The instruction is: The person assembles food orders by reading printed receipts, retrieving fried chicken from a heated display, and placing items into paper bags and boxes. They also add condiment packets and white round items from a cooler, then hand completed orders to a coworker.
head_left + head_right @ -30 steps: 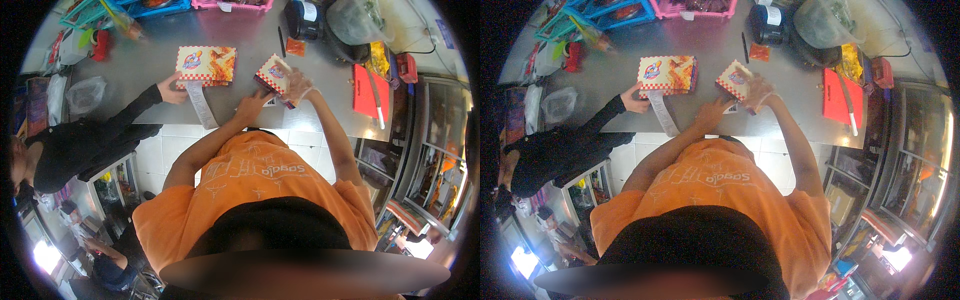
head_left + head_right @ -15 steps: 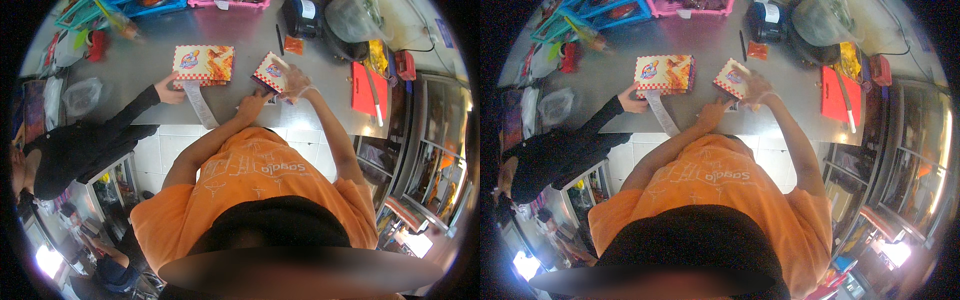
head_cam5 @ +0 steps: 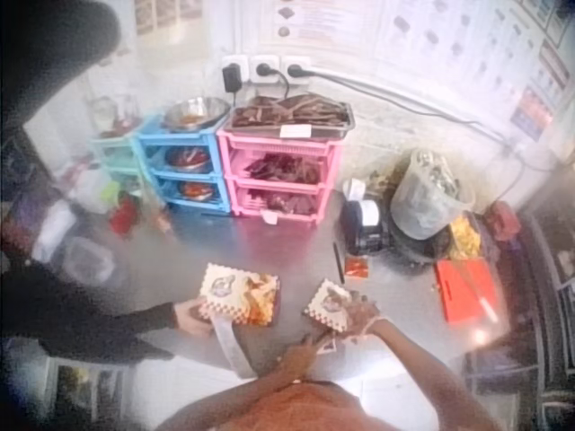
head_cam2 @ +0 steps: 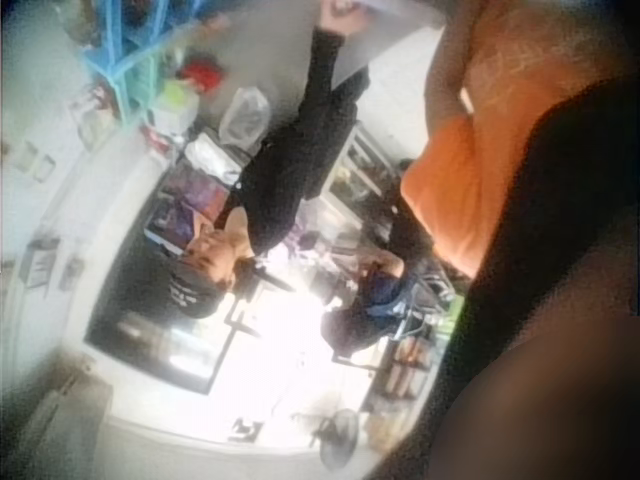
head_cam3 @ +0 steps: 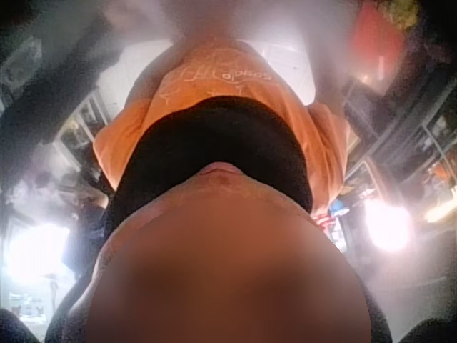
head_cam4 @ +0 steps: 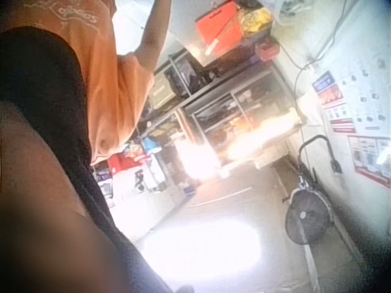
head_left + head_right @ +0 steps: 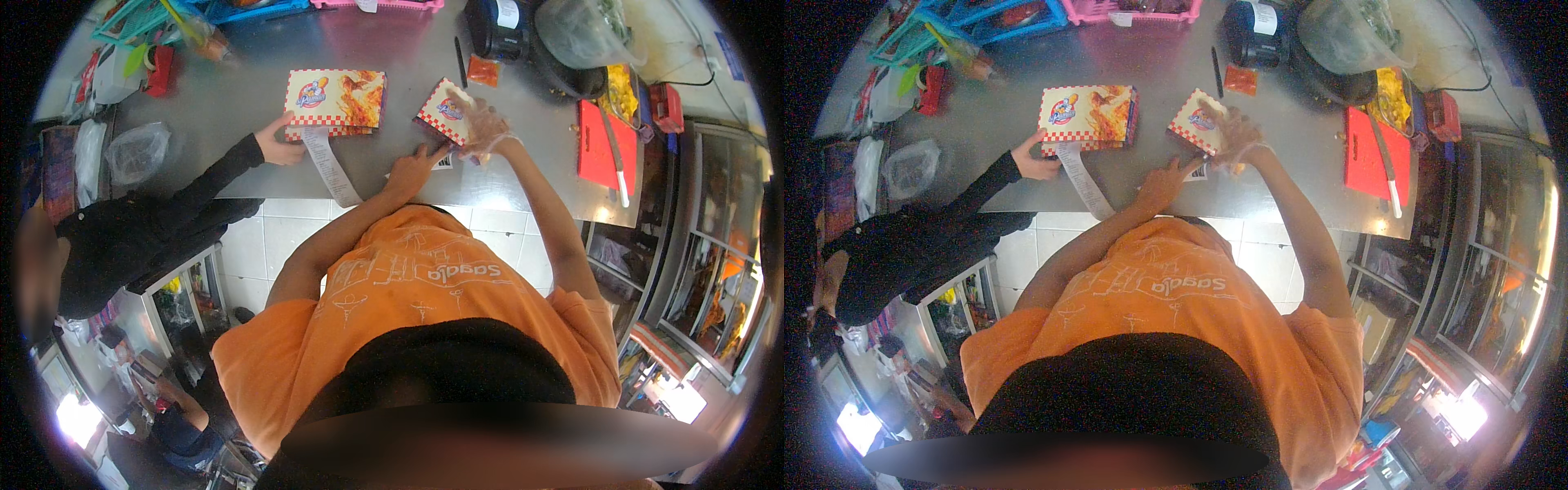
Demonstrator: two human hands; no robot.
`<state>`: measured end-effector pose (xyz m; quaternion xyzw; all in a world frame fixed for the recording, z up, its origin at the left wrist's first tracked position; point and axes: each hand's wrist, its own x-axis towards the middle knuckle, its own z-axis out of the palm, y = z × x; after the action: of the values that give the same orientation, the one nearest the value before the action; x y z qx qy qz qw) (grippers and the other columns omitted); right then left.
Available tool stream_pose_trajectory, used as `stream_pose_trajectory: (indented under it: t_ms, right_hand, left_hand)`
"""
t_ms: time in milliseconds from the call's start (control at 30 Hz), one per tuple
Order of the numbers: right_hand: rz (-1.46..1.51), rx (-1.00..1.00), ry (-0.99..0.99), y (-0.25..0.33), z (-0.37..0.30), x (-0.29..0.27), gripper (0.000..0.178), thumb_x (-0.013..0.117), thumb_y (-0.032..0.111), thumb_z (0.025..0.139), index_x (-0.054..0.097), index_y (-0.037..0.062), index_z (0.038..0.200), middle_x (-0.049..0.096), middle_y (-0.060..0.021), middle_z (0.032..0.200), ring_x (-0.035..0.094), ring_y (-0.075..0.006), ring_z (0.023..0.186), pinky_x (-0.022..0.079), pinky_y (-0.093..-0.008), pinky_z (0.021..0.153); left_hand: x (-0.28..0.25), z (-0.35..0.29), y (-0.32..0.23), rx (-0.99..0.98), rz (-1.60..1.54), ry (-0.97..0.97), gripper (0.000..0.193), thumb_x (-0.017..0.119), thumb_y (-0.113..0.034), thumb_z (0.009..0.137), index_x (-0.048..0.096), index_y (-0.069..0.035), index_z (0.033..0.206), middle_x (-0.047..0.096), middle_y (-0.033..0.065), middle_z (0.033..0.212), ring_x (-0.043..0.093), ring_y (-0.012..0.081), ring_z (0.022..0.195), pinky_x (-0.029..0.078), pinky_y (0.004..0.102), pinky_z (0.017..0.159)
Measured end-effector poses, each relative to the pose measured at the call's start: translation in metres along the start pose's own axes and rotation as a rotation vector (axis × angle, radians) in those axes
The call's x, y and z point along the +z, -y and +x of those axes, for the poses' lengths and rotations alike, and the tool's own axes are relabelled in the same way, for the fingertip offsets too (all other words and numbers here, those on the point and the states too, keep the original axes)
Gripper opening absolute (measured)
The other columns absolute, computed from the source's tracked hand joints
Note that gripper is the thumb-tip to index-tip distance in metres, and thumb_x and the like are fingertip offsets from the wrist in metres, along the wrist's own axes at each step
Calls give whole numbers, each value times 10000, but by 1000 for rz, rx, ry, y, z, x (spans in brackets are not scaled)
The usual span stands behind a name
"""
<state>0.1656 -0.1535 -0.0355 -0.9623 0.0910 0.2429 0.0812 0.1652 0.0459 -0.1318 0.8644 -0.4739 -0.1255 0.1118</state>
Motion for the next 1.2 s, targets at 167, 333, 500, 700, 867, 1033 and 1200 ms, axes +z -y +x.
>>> stream_pose_trajectory:
  t_ms: [167,333,500,700,867,1033,1200]
  right_hand:
    - [-120,39,-65,2,0,13,1179,823,454,531,76,415,1442,367,-199,1342,467,-404,1148,407,-555,904]
    - [-145,14,-455,15,-14,40,921,708,552,647,237,391,1422,379,-205,1318,455,-385,1134,365,-560,908]
    - [-27,-153,-472,-2,-24,47,746,620,551,738,364,273,1381,434,-188,1276,443,-363,1161,349,-505,959]
    - [248,100,-453,-26,28,53,406,390,388,934,544,100,1176,573,-150,1093,540,-336,1007,426,-428,893]
    - [77,197,-530,-22,48,71,418,342,365,962,609,50,1028,605,-157,1029,564,-352,945,440,-445,840]
    - [493,104,-633,-28,23,56,394,492,353,889,566,67,1150,575,-154,1129,531,-353,1020,423,-443,890]
    - [246,-69,-326,-40,-31,48,920,737,390,649,273,139,1403,468,-168,1263,443,-364,1160,380,-450,982]
  left_hand:
    - [1,2,0,-137,-215,-164,497,512,-158,854,394,-195,1335,558,195,993,634,355,731,534,421,646]
    - [-9,19,5,-384,-730,-650,593,647,-307,811,416,-36,1285,543,232,1023,515,403,1040,421,450,895]
    - [-16,30,14,-369,-725,-477,593,703,-393,752,522,1,1156,552,218,1004,526,375,978,435,434,840]
    - [-12,37,5,-407,-772,-448,579,732,-415,709,563,11,1061,561,206,957,521,353,967,433,436,825]
    - [-12,42,-1,-429,-755,-438,562,724,-418,716,561,15,1036,558,203,953,522,344,951,433,436,823]
    - [-12,39,-2,-464,-756,-425,568,720,-433,718,563,-2,1052,549,202,975,530,350,941,435,435,821]
    - [-1,40,9,-418,-744,-434,574,709,-472,727,576,-34,1073,547,201,991,548,347,949,447,418,819]
